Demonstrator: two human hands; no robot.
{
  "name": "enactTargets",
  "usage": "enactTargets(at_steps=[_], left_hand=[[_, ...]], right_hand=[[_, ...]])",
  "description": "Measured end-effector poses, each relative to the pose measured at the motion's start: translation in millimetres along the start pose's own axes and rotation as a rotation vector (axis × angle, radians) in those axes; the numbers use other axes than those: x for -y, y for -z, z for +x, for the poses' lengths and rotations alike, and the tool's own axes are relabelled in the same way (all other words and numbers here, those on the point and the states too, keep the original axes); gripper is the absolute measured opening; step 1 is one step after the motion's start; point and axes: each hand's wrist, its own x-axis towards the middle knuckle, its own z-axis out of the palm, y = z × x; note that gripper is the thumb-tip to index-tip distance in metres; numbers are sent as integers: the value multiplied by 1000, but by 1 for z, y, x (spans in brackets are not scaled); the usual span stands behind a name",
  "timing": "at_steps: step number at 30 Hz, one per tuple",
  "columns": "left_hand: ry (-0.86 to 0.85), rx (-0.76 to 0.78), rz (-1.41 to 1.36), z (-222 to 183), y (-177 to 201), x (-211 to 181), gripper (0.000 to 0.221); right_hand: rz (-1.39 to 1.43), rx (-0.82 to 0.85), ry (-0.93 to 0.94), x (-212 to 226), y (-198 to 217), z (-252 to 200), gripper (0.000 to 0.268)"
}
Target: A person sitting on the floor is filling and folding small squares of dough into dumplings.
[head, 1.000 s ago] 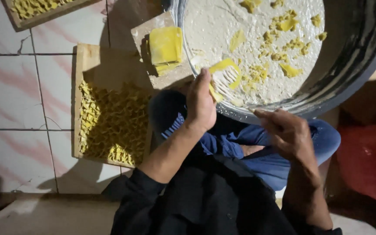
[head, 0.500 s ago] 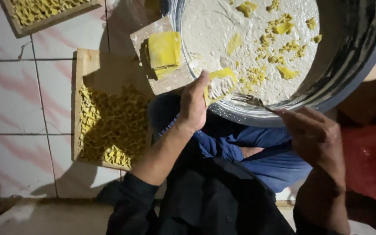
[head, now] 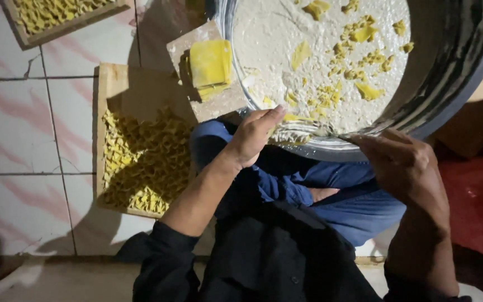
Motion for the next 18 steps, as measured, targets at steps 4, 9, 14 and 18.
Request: enactTargets(at_steps=[4,9,14,18], left_hand=[[-72,-7,-29,-1,7,0,42],[-40,-5,-593,3,-6,5,51],[-83,-79,-683,-5,-31,7,39],[-165,-9,-526,-12,-30,-3,47]], right_hand=[[-273,46,-200,-32,-4,-25,30],[569,-174,-361,-37,-49,-33,9],[706,-421,-49,-53,-111,-15,27],[771,-410,12,-1,-87,12,15]])
